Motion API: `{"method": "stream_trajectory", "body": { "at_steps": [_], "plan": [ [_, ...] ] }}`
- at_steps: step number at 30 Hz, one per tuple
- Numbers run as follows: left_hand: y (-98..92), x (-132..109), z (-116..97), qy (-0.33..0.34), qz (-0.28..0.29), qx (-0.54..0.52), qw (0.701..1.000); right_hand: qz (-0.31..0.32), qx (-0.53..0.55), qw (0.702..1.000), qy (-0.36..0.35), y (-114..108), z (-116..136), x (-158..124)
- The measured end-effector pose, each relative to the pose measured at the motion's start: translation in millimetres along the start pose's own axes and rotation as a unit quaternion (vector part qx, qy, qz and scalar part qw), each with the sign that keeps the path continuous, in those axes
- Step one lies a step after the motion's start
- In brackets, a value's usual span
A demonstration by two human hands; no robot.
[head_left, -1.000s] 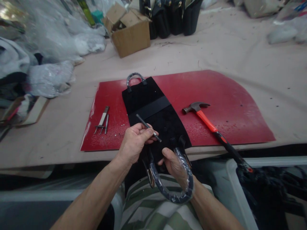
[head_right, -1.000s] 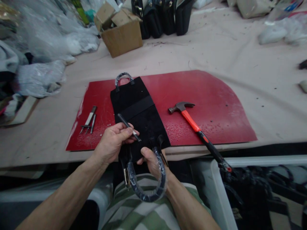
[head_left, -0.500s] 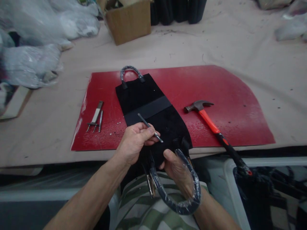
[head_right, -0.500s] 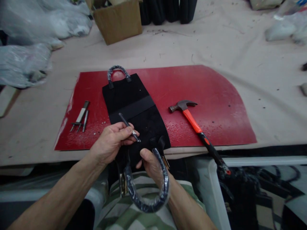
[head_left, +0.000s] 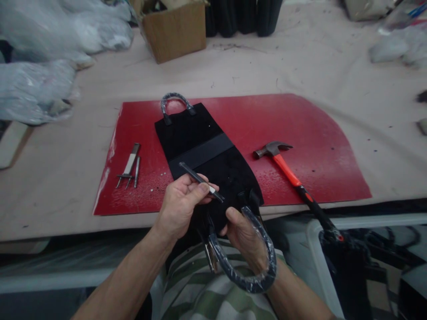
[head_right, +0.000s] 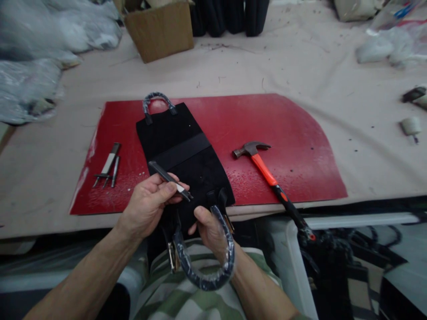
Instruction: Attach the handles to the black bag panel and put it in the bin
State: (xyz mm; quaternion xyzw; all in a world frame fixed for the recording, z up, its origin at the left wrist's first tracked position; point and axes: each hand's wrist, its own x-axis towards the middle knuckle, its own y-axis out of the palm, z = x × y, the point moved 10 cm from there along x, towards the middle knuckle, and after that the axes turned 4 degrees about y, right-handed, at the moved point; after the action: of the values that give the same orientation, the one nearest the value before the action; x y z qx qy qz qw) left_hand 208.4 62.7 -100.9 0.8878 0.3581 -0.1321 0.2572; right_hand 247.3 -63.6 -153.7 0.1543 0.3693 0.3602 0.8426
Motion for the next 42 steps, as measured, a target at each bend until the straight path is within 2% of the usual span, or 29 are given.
{"method": "stream_trajectory", "body": {
  "at_steps": [6, 12, 20, 28, 36, 42],
  "plan": [
    [1.4, -3.4, -4.2, 0.046, 0.026, 0.022, 0.998, 0.005, 0.003, 1.0, -0.019, 3.6, 3.3, -0.3],
    [1.9, -4.8, -6.8, 0.079, 0.026, 0.047, 0.995, -0.003, 0.003, 1.0, -0.027, 3.8, 3.7, 0.6],
    [-1.5, -0.6, 1.6, 0.045, -0.011, 0.036, 0.998, -0.017, 0.037, 0.999, -0.033, -1.6, 0.6, -2.8],
    [0.8, 2.2, 8.9, 0.036, -0.002, 0.047, 0.998, -0.047, 0.048, 0.998, -0.006, -15.4, -8.5, -8.1],
    [4.4, -3.0, 8.9, 0.029, 0.001, 0.053, 0.998, -0.023, 0.024, 0.999, -0.023, -16.1, -4.7, -7.8],
    [6.3, -2.2, 12.8, 0.028, 0.008, 0.031, 0.999, -0.033, 0.048, 0.998, -0.008, -18.7, -8.3, -6.4]
  ]
}}
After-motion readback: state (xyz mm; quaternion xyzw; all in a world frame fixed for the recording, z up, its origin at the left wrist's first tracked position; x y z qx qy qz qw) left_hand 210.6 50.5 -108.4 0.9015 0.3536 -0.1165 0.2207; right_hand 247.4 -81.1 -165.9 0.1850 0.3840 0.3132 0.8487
